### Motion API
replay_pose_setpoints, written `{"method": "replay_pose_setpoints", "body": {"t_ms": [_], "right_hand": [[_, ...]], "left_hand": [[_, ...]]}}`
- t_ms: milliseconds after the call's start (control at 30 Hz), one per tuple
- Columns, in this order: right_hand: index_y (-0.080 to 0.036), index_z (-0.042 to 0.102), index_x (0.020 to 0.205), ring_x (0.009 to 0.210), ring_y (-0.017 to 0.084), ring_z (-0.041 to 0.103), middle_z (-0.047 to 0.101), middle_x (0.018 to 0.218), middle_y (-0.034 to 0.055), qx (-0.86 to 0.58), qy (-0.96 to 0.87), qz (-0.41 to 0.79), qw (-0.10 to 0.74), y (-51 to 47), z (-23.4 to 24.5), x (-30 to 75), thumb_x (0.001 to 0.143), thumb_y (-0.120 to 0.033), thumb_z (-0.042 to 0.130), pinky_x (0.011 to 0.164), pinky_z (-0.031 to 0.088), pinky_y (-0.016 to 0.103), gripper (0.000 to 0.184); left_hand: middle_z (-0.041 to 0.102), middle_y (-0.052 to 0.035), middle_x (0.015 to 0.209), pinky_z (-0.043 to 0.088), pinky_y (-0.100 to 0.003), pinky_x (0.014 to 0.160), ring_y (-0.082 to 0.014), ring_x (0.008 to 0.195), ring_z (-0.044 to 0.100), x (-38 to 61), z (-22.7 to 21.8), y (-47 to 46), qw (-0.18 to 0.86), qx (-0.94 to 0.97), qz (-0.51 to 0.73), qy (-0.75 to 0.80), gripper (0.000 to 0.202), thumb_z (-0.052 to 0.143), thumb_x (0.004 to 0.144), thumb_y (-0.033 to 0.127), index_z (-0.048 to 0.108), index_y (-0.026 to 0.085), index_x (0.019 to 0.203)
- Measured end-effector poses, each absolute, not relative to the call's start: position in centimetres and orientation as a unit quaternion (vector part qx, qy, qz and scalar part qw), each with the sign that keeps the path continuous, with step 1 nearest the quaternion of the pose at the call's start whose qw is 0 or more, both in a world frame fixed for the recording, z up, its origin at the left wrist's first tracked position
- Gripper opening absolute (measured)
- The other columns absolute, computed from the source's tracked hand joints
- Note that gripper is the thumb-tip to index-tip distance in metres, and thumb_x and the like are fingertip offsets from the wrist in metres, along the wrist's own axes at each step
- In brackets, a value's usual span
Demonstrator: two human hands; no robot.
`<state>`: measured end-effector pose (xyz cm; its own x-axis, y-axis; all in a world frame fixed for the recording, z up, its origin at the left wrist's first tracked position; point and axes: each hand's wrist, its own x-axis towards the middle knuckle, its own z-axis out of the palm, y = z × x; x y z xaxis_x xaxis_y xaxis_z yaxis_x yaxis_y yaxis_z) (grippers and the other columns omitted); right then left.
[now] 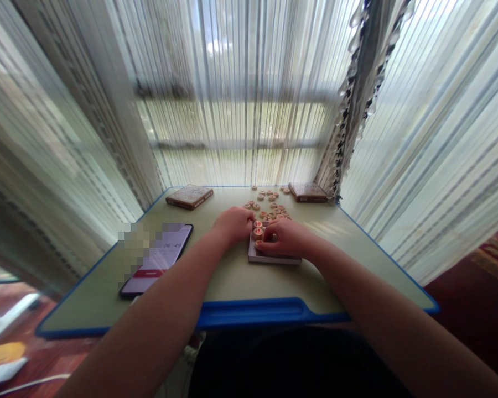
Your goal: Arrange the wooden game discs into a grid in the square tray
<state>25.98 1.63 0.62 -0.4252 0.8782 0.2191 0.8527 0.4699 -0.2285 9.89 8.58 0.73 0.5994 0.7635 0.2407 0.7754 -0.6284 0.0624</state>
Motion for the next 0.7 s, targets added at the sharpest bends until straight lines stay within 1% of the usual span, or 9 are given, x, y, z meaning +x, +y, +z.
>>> {"method": "replay_pose_setpoints", "body": {"t_ms": [233, 500, 700], "right_hand": [[-0.021, 0.068, 0.068, 0.067, 0.014, 0.054, 0.064, 0.068, 0.0022, -0.485, -0.857, 0.064, 0.164, 1.61, 0.60, 26.34, 0.072, -0.046, 0.056, 0.064, 0.037, 0.025, 0.028], [-0.021, 0.068, 0.069, 0.072, 0.015, 0.055, 0.065, 0.072, 0.0025, -0.472, -0.864, 0.055, 0.165, 1.84, 0.44, 26.26, 0.072, -0.037, 0.056, 0.067, 0.038, 0.026, 0.020], [-0.020, 0.067, 0.069, 0.071, 0.015, 0.053, 0.064, 0.073, 0.0030, -0.454, -0.874, 0.048, 0.170, 2.20, 0.15, 26.29, 0.074, -0.032, 0.055, 0.069, 0.037, 0.026, 0.018]], "left_hand": [[0.066, -0.0043, 0.089, 0.041, -0.025, 0.075, -0.0162, 0.083, 0.057, 10.01, 1.05, 8.30, 0.011, -0.891, -0.121, -0.437, 0.030, 0.041, 0.074, 0.027, 0.068, 0.023, 0.086], [0.066, -0.0058, 0.087, 0.041, -0.027, 0.072, -0.0179, 0.081, 0.058, 9.94, 0.70, 8.62, 0.023, -0.898, -0.126, -0.421, 0.030, 0.040, 0.075, 0.028, 0.068, 0.022, 0.084], [0.065, -0.0070, 0.086, 0.041, -0.028, 0.072, -0.0188, 0.080, 0.058, 9.89, 0.81, 8.54, 0.029, -0.899, -0.122, -0.419, 0.030, 0.039, 0.075, 0.027, 0.068, 0.021, 0.082]]}}
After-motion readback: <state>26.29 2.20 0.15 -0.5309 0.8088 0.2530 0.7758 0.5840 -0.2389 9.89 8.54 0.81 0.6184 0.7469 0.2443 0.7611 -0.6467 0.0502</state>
